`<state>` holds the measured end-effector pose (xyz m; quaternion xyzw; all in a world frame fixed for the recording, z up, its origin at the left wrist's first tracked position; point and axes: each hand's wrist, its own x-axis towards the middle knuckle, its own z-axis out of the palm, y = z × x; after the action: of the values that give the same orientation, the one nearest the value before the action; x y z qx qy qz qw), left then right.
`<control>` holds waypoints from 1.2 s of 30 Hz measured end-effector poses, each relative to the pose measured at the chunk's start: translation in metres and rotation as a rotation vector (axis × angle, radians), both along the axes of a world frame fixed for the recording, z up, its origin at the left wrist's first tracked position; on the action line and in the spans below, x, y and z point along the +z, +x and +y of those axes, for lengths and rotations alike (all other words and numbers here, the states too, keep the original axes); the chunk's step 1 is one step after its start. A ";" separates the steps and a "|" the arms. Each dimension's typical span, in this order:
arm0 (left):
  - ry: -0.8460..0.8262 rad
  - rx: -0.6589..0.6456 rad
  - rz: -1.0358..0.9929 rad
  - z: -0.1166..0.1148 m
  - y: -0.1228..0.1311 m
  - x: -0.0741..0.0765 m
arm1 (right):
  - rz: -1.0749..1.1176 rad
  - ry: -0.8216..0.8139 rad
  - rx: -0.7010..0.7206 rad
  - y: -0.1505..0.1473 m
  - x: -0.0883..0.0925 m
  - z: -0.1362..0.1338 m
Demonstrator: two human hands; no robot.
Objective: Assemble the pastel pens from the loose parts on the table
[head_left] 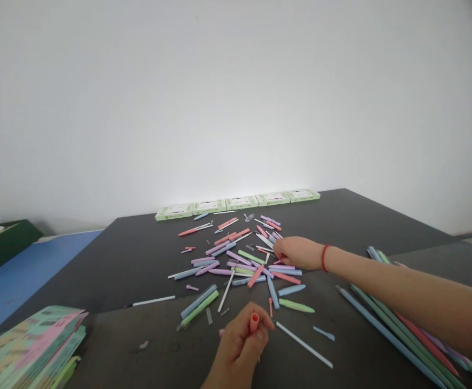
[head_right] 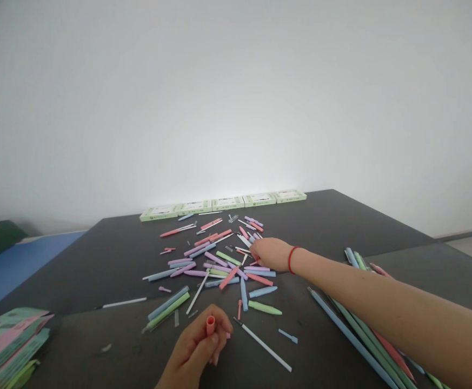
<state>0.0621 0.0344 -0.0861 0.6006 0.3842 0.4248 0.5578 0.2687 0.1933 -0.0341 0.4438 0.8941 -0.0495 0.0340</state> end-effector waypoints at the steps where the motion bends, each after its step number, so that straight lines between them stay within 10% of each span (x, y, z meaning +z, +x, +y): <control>1: -0.003 0.008 0.031 -0.001 0.000 0.001 | 0.018 0.012 -0.015 0.000 0.001 -0.003; 15: 0.023 0.034 0.212 -0.007 0.001 0.018 | 0.687 -0.198 -0.126 -0.003 0.035 -0.143; 36: 0.108 -0.098 0.282 -0.009 0.001 0.024 | 0.549 -0.139 -0.007 -0.029 0.045 -0.154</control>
<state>0.0628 0.0250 -0.0624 0.7015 0.4055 0.3285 0.4853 0.2401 0.0398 0.0110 0.4134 0.8628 -0.2294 -0.1794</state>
